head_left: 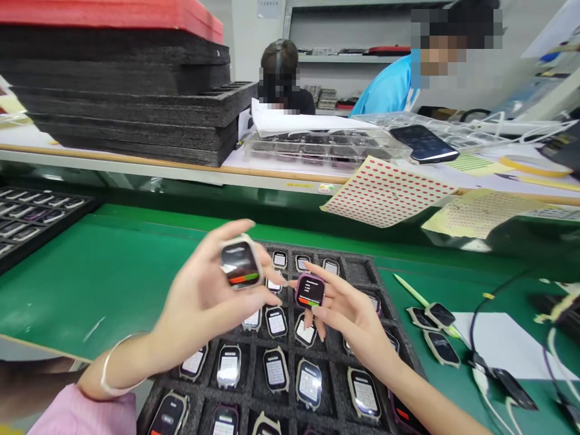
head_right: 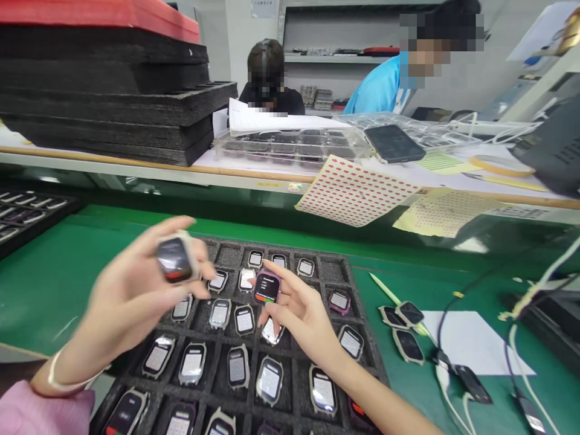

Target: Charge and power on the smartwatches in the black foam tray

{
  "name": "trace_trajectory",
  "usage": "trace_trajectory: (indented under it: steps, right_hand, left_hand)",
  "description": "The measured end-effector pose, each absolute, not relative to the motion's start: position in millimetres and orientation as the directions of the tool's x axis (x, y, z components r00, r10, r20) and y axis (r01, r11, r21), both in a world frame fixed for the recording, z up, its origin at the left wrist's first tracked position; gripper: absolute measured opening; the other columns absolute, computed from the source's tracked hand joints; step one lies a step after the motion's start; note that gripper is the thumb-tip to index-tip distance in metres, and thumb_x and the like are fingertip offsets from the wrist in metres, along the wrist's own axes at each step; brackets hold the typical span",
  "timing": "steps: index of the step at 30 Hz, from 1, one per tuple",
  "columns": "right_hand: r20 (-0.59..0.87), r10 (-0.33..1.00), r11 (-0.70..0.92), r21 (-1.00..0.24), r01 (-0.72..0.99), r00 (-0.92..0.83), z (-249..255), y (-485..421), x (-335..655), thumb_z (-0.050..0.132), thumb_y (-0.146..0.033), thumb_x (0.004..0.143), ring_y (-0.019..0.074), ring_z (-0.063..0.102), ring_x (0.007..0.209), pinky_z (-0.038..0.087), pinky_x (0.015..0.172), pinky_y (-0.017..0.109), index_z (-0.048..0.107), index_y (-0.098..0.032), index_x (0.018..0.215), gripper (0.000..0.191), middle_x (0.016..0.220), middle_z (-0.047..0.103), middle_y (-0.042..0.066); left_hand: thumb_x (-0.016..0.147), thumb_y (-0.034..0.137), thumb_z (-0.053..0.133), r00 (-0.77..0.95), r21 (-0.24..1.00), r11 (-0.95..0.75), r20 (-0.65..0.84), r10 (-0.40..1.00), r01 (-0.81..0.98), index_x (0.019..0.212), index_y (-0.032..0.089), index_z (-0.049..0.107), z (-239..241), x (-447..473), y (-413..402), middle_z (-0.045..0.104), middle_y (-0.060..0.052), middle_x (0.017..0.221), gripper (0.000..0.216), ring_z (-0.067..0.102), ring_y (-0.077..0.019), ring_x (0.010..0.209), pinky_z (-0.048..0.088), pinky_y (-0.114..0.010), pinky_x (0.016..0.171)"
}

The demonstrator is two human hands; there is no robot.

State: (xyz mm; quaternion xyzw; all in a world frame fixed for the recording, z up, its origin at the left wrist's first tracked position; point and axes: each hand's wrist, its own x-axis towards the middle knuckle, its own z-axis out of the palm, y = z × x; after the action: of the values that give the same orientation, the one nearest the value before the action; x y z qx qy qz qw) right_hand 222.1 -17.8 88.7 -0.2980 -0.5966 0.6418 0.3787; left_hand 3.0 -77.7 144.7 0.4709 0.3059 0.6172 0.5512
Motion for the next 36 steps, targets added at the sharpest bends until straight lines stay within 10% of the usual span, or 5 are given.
trace_trajectory:
  steps: [12, 36]
  right_hand:
    - [0.066, 0.842, 0.02, -0.996, -0.092, -0.536, 78, -10, 223, 0.063, -0.025, 0.084, 0.0169, 0.06, 0.057, 0.049, 0.044, 0.027, 0.045, -0.019, 0.136, 0.055, 0.076, 0.066, 0.006]
    - [0.057, 0.848, 0.0, -0.994, -0.108, -0.527, 85, -18, 218, 0.066, -0.023, 0.083, 0.0168, 0.064, 0.063, 0.049, 0.044, 0.025, 0.047, -0.023, 0.134, 0.054, 0.097, 0.067, 0.009]
  left_hand:
    - [0.077, 0.012, 0.063, 0.191, 0.892, -0.038, 0.138, 0.972, -0.451, 0.128, 0.022, 0.045, 102, 19, -45, 0.061, -0.007, 0.099, 0.055, 0.064, -0.0228, 0.093, 0.057, -0.038, 0.077]
    - [0.075, 0.012, 0.069, 0.187, 0.915, -0.013, 0.096, 0.978, -0.403, 0.134, 0.022, 0.039, 99, 18, -48, 0.062, -0.006, 0.1, 0.067, 0.064, -0.019, 0.089, 0.056, -0.036, 0.079]
